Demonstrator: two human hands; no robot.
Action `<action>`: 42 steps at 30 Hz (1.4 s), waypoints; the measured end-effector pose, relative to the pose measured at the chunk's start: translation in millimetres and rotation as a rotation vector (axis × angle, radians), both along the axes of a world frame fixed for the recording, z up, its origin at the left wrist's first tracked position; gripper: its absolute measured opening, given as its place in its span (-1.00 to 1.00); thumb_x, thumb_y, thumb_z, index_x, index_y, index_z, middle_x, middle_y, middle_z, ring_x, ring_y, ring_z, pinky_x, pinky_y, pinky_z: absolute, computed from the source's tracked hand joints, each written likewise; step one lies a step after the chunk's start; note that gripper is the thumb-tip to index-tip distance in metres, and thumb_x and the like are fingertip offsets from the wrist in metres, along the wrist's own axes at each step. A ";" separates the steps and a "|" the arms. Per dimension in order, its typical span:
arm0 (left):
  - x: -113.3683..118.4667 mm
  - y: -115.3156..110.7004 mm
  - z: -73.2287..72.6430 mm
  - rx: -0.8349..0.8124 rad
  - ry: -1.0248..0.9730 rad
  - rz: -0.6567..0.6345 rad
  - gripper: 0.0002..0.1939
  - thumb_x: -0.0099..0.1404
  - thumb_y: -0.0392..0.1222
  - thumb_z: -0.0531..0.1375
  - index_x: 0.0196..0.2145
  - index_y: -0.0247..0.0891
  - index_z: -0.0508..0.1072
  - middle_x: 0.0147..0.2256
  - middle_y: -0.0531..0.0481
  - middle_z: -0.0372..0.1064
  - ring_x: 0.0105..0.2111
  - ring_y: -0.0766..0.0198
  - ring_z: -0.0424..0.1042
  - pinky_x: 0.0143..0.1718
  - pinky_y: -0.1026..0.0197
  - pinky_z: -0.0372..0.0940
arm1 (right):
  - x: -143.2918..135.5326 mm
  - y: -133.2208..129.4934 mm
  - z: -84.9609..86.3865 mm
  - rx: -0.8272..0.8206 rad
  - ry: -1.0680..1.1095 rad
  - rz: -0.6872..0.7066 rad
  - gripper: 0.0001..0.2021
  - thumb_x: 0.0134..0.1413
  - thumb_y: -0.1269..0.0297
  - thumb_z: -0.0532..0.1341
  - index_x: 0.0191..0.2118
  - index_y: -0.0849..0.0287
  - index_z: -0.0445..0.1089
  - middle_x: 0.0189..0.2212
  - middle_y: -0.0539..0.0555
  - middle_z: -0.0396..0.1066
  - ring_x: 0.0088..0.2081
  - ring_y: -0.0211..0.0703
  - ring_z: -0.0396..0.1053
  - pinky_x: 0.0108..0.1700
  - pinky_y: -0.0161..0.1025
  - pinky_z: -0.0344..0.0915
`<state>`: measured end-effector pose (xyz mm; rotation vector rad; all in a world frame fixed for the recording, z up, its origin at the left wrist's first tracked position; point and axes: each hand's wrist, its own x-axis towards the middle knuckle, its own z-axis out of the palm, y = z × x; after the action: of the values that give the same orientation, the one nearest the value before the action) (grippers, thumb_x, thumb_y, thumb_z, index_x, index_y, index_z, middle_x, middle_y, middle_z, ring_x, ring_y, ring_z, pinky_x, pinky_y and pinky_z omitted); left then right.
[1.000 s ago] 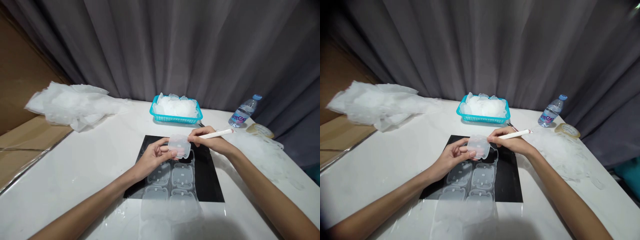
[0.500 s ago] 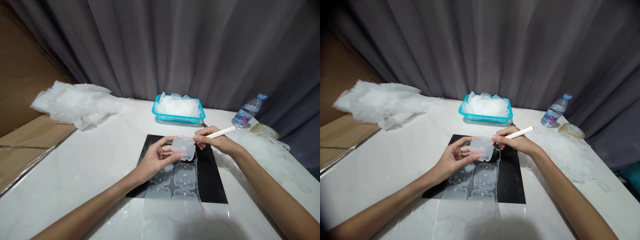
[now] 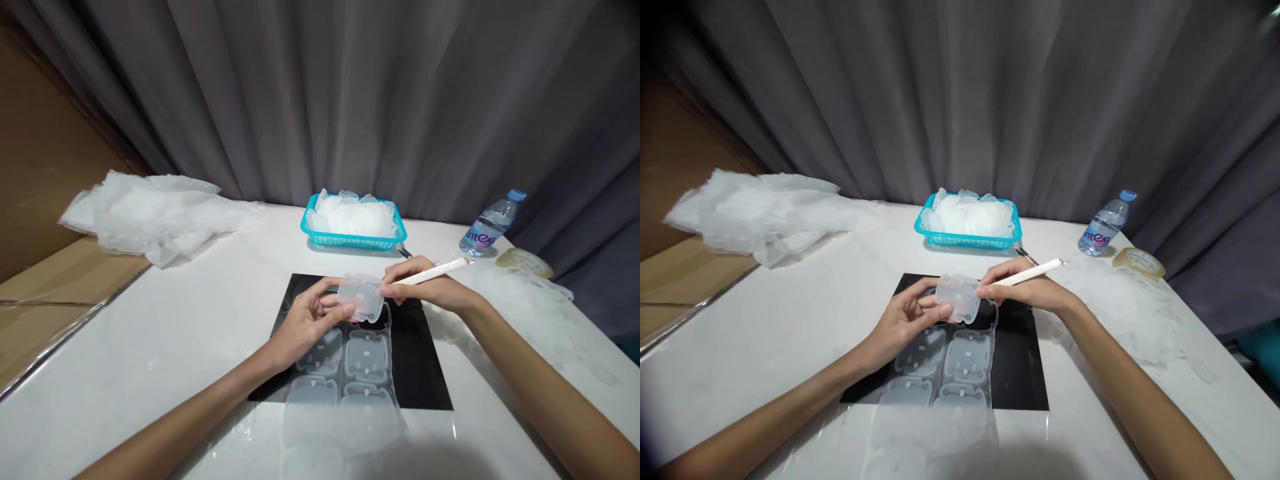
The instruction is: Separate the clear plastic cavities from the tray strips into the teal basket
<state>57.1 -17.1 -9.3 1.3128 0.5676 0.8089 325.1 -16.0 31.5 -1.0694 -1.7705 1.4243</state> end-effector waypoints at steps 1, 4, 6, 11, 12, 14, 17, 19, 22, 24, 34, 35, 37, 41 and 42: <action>0.1 0.2 0.2 0.003 0.002 0.002 -0.65 0.40 -0.16 0.33 0.08 -0.28 0.41 -0.14 -0.15 0.64 -0.20 0.21 0.62 -0.05 0.15 0.49 | 0.2 -0.3 -0.2 -0.002 -0.001 -0.006 -0.76 0.13 0.09 0.44 -0.31 0.20 0.63 -0.46 0.00 0.45 -0.43 -0.29 0.33 -0.41 -0.35 0.21; 0.3 0.8 0.3 0.006 0.009 0.006 -0.67 0.40 -0.15 0.33 0.06 -0.27 0.43 -0.14 -0.15 0.63 -0.19 0.19 0.62 -0.06 0.15 0.49 | 0.6 -0.9 0.2 0.003 -0.006 -0.011 -0.75 0.12 0.08 0.45 -0.29 0.19 0.63 -0.44 0.01 0.46 -0.43 -0.30 0.33 -0.40 -0.36 0.23; 0.3 0.9 0.2 0.003 0.014 0.004 -0.66 0.40 -0.14 0.33 0.06 -0.27 0.43 -0.14 -0.15 0.63 -0.19 0.18 0.61 -0.04 0.13 0.48 | 0.3 -1.0 0.9 0.000 -0.008 -0.017 -0.74 0.11 0.07 0.45 -0.28 0.20 0.63 -0.43 0.01 0.46 -0.42 -0.29 0.33 -0.39 -0.35 0.23; -1.0 -0.5 -1.1 0.035 0.030 -0.019 -0.68 0.42 -0.15 0.30 0.06 -0.28 0.41 -0.14 -0.13 0.63 -0.18 0.19 0.61 -0.02 0.13 0.44 | -1.8 -1.2 2.4 0.019 -0.056 -0.033 -0.72 0.16 0.05 0.41 -0.29 0.20 0.62 -0.45 0.01 0.45 -0.41 -0.27 0.32 -0.41 -0.34 0.16; -1.2 -1.0 -1.5 0.051 0.039 -0.023 -0.69 0.43 -0.15 0.29 0.06 -0.28 0.41 -0.14 -0.13 0.63 -0.17 0.19 0.61 -0.01 0.14 0.42 | -1.9 -1.2 2.4 0.023 -0.061 -0.033 -0.73 0.16 0.05 0.41 -0.29 0.19 0.62 -0.45 0.02 0.45 -0.40 -0.26 0.32 -0.41 -0.33 0.16; -1.6 -2.2 -2.4 0.081 0.064 -0.027 -0.71 0.44 -0.14 0.28 0.06 -0.27 0.40 -0.12 -0.12 0.62 -0.14 0.18 0.61 0.00 0.13 0.41 | -1.8 -1.2 2.3 0.027 -0.068 -0.034 -0.72 0.16 0.05 0.41 -0.28 0.20 0.62 -0.44 0.03 0.46 -0.39 -0.24 0.33 -0.39 -0.32 0.17; -1.6 -3.7 -3.3 0.102 0.093 -0.029 -0.70 0.45 -0.12 0.26 0.06 -0.25 0.38 -0.11 -0.13 0.62 -0.09 0.13 0.61 0.03 0.09 0.40 | -2.1 -1.2 1.6 0.024 -0.074 -0.043 -0.71 0.16 0.04 0.40 -0.28 0.20 0.62 -0.45 0.03 0.46 -0.39 -0.22 0.34 -0.38 -0.30 0.19; -1.8 -4.3 -3.2 0.108 0.105 -0.037 -0.69 0.46 -0.10 0.25 0.07 -0.25 0.37 -0.10 -0.14 0.62 -0.05 0.10 0.61 0.07 0.07 0.40 | -3.5 -1.5 0.2 0.027 -0.075 -0.044 -0.71 0.17 0.03 0.39 -0.28 0.20 0.61 -0.46 0.02 0.45 -0.40 -0.22 0.34 -0.38 -0.30 0.19; -4.2 -4.4 -1.7 0.155 0.150 -0.061 -0.64 0.48 -0.06 0.23 0.13 -0.22 0.34 0.01 -0.19 0.58 0.05 0.06 0.57 0.18 0.00 0.35 | -6.7 -0.3 -2.9 0.057 -0.069 -0.107 -0.70 0.18 0.01 0.37 -0.30 0.20 0.59 -0.48 0.00 0.43 -0.42 -0.23 0.32 -0.38 -0.29 0.19; -7.8 -4.1 -0.3 0.235 0.255 -0.070 -0.55 0.48 0.00 0.22 0.22 -0.18 0.31 0.16 -0.22 0.49 0.17 0.00 0.48 0.25 -0.08 0.30 | -8.3 4.8 -3.8 0.123 -0.082 -0.233 -0.69 0.18 0.00 0.36 -0.31 0.19 0.58 -0.45 0.01 0.44 -0.41 -0.21 0.33 -0.35 -0.27 0.22; -24.0 -5.7 -18.8 0.900 0.882 -0.195 -0.05 0.38 0.43 0.09 0.48 -0.22 0.04 0.48 -0.26 -0.13 0.46 -0.19 -0.02 0.43 -0.22 -0.02 | -16.0 122.2 21.3 0.932 -0.654 -0.701 -0.61 0.48 0.12 0.01 -0.16 0.20 0.53 -0.19 0.26 0.49 -0.13 0.07 0.41 -0.06 -0.11 0.22; -24.4 -5.1 -21.8 0.939 0.891 -0.175 -0.04 0.38 0.44 0.08 0.49 -0.22 0.01 0.48 -0.24 -0.12 0.46 -0.16 -0.02 0.45 -0.19 -0.04 | -17.2 131.3 20.6 0.925 -0.679 -0.641 -0.62 0.46 0.11 0.04 -0.22 0.20 0.53 -0.24 0.25 0.49 -0.15 0.07 0.41 -0.07 -0.11 0.22; -24.5 -2.7 -26.5 0.977 0.917 -0.144 0.01 0.36 0.47 0.07 0.50 -0.24 -0.02 0.48 -0.24 -0.10 0.46 -0.12 -0.01 0.46 -0.15 -0.08 | -18.7 139.3 15.3 0.902 -0.678 -0.553 -0.64 0.41 0.12 0.11 -0.32 0.18 0.53 -0.32 0.23 0.49 -0.20 0.05 0.41 -0.07 -0.12 0.24; -22.4 7.9 -32.5 0.994 0.913 -0.087 0.08 0.30 0.52 0.08 0.50 -0.26 -0.02 0.47 -0.26 -0.08 0.46 -0.12 0.00 0.47 -0.13 -0.10 | -19.0 113.3 -5.6 0.870 -0.614 -0.540 -0.63 0.46 0.15 0.03 -0.20 0.18 0.54 -0.25 0.21 0.52 -0.18 0.02 0.44 -0.04 -0.11 0.29; -21.4 11.8 -33.6 0.999 0.896 -0.076 0.09 0.29 0.53 0.09 0.50 -0.24 -0.03 0.47 -0.26 -0.07 0.45 -0.11 0.01 0.47 -0.12 -0.11 | -19.1 99.5 -11.3 0.856 -0.597 -0.539 -0.62 0.47 0.14 0.02 -0.19 0.18 0.54 -0.26 0.20 0.52 -0.20 0.01 0.45 -0.07 -0.11 0.31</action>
<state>35.7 -5.4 -42.9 2.6464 0.8339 0.3761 306.0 83.5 20.2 -1.3703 -1.9500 -0.0380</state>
